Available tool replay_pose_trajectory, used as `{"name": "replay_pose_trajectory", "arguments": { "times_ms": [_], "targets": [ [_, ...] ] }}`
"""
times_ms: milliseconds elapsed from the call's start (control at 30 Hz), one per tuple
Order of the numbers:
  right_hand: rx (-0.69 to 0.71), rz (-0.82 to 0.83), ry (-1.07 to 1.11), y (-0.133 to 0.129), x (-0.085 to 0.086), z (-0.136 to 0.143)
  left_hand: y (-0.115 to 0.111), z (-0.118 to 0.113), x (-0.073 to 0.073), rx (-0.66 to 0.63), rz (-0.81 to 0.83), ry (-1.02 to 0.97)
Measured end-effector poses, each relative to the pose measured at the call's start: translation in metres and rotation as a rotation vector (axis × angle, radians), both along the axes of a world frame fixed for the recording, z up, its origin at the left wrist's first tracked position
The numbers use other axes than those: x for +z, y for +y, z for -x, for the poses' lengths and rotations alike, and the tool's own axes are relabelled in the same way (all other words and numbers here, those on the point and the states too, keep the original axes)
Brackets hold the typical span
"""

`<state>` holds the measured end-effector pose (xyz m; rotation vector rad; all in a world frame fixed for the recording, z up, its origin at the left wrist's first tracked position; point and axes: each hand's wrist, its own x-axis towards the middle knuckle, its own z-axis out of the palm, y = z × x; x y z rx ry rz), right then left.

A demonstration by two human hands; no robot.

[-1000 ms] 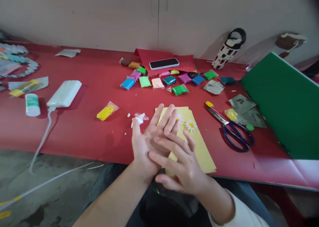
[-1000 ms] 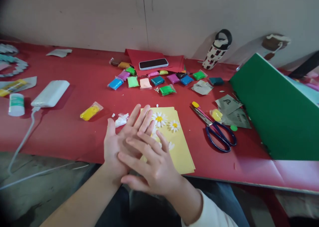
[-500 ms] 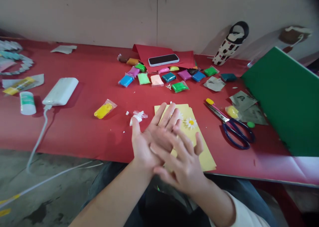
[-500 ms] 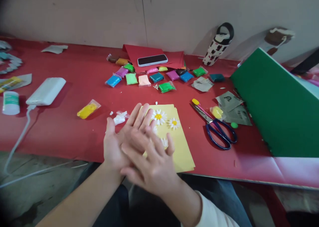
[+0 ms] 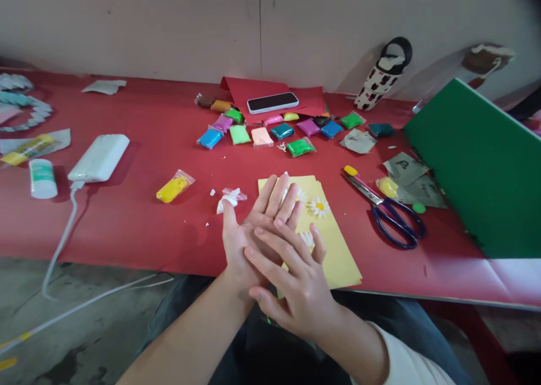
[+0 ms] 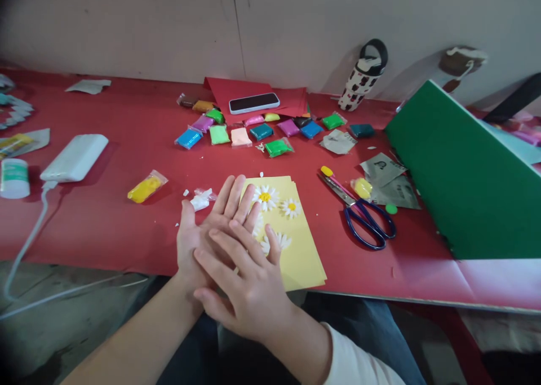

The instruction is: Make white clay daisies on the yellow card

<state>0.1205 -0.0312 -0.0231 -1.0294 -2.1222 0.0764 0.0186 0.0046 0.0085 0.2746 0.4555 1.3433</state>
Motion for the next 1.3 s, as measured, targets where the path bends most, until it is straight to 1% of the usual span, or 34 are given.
{"name": "replay_pose_trajectory", "arguments": {
  "times_ms": [67, 133, 200, 267, 433, 533, 600, 667, 700, 733, 767, 833, 900, 933, 1067, 1167, 1300],
  "targets": [
    [0.008, 0.003, 0.008, 0.0, 0.002, 0.001, -0.001, -0.002, 0.001, 0.002, -0.002, 0.033],
    [0.046, -0.018, 0.02, 0.001, 0.003, 0.001, -0.002, -0.002, 0.001, -0.011, -0.003, 0.057],
    [0.091, -0.035, 0.04, 0.003, 0.002, 0.0, -0.001, -0.002, 0.001, -0.006, -0.002, 0.095],
    [0.077, -0.005, 0.072, 0.005, -0.002, 0.002, 0.0, -0.001, -0.001, 0.01, -0.003, 0.118],
    [-0.031, 0.208, 0.211, 0.007, -0.009, 0.012, 0.005, 0.001, -0.01, -0.027, 0.013, 0.113],
    [-0.036, 0.325, 0.345, 0.01, -0.006, 0.015, 0.005, 0.001, -0.011, -0.013, 0.03, 0.157],
    [-0.006, 0.425, 0.498, 0.014, -0.001, 0.011, 0.005, 0.004, -0.009, -0.033, 0.011, 0.214],
    [0.045, 0.585, 0.723, 0.02, 0.004, 0.004, 0.005, 0.01, -0.007, -0.024, -0.083, 0.338],
    [0.069, 0.677, 0.848, 0.023, 0.007, -0.001, 0.006, 0.014, -0.006, -0.003, -0.156, 0.446],
    [0.087, 0.769, 0.96, 0.026, 0.009, -0.006, 0.006, 0.018, -0.005, 0.041, -0.251, 0.581],
    [0.093, 0.851, 1.051, 0.028, 0.01, -0.011, 0.007, 0.022, -0.005, 0.072, -0.351, 0.756],
    [0.089, 0.97, 1.149, 0.031, 0.01, -0.019, 0.008, 0.029, -0.006, 0.062, -0.521, 1.097],
    [0.097, 1.042, 1.153, 0.032, 0.008, -0.023, 0.01, 0.033, -0.008, 0.025, -0.644, 1.298],
    [0.105, 1.063, 1.138, 0.032, 0.007, -0.025, 0.01, 0.033, -0.01, 0.02, -0.677, 1.343],
    [0.101, 1.103, 1.089, 0.03, 0.005, -0.032, 0.01, 0.031, -0.012, 0.079, -0.664, 1.374],
    [0.11, 1.052, 1.041, 0.031, 0.009, -0.039, 0.01, 0.03, -0.011, 0.118, -0.684, 1.395],
    [0.123, 1.0, 0.981, 0.033, 0.013, -0.044, 0.009, 0.031, -0.01, 0.115, -0.723, 1.426]
  ]
}}
